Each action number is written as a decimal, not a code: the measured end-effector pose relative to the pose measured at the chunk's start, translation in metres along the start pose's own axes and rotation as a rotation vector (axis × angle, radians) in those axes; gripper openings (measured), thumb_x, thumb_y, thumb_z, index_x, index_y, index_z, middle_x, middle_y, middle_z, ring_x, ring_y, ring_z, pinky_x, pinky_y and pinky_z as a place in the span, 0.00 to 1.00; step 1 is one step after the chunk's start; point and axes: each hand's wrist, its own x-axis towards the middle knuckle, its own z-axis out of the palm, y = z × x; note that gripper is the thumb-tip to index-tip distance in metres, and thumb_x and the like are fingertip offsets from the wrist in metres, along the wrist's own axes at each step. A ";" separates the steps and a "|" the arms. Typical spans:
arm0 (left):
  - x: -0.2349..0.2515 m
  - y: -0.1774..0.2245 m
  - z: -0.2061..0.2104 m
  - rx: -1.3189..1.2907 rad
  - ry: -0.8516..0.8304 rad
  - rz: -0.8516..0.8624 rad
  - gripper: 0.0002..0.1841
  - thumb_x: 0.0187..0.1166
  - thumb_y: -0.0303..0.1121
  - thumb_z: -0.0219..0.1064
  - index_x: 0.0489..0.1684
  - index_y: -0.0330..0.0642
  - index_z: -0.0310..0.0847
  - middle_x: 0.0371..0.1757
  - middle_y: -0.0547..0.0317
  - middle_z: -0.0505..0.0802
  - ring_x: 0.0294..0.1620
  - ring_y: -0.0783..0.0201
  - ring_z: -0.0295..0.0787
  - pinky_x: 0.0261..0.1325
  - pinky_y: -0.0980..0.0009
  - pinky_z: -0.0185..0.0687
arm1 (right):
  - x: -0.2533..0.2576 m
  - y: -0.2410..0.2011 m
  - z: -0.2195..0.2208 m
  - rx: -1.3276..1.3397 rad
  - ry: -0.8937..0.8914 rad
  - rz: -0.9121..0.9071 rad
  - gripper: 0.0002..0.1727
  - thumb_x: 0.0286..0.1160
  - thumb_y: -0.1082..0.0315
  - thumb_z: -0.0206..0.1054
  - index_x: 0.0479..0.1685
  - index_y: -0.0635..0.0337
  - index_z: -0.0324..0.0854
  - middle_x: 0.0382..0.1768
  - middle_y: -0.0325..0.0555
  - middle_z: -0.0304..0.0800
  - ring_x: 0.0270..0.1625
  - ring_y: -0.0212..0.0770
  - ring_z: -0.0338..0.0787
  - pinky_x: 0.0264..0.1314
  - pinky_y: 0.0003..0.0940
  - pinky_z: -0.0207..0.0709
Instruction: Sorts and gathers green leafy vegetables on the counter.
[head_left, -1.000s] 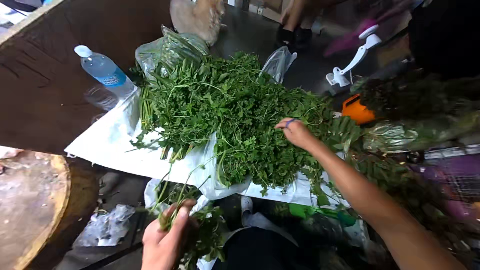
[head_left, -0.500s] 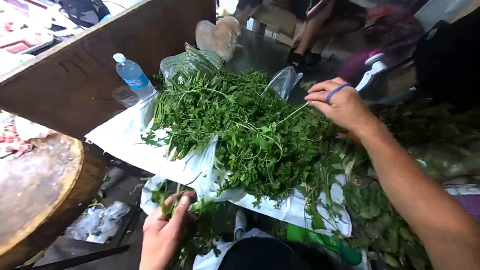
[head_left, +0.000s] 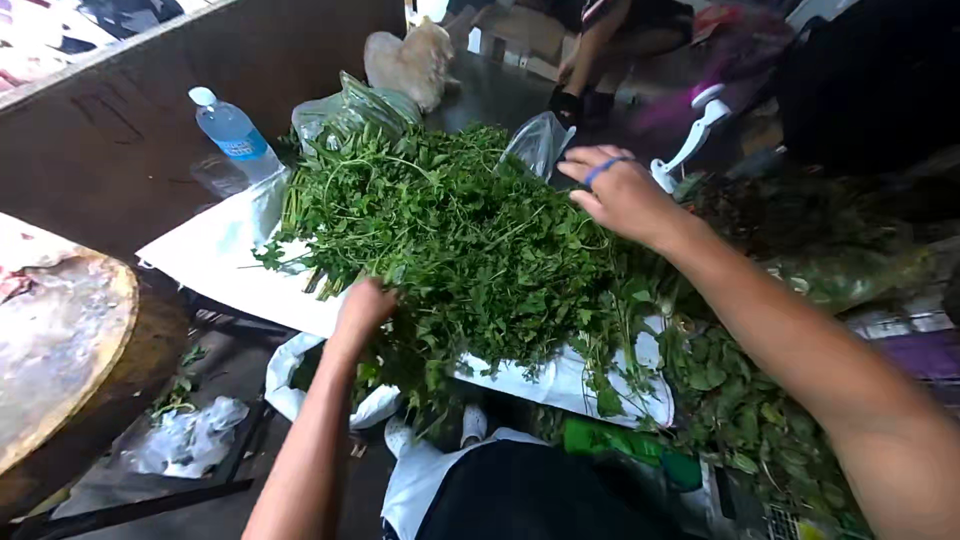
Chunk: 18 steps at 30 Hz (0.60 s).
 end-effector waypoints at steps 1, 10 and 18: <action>-0.005 -0.016 -0.004 -0.018 0.014 -0.019 0.19 0.84 0.43 0.67 0.54 0.33 0.87 0.48 0.28 0.91 0.52 0.28 0.88 0.56 0.24 0.77 | -0.019 0.004 0.016 0.056 -0.015 0.048 0.18 0.81 0.72 0.66 0.68 0.61 0.85 0.70 0.57 0.86 0.76 0.59 0.81 0.81 0.59 0.70; -0.103 -0.016 -0.066 -0.277 0.119 0.047 0.17 0.86 0.42 0.65 0.70 0.59 0.85 0.41 0.56 0.93 0.27 0.66 0.84 0.32 0.59 0.83 | -0.126 -0.046 0.135 0.435 -0.319 0.336 0.15 0.80 0.72 0.58 0.54 0.58 0.92 0.59 0.52 0.93 0.65 0.53 0.89 0.71 0.58 0.79; -0.195 -0.060 -0.091 -0.160 0.421 -0.101 0.23 0.87 0.51 0.61 0.64 0.41 0.84 0.46 0.53 0.92 0.35 0.71 0.87 0.41 0.66 0.87 | -0.153 -0.031 0.170 0.321 -0.290 0.396 0.13 0.83 0.62 0.66 0.49 0.59 0.93 0.59 0.58 0.88 0.66 0.60 0.85 0.74 0.59 0.74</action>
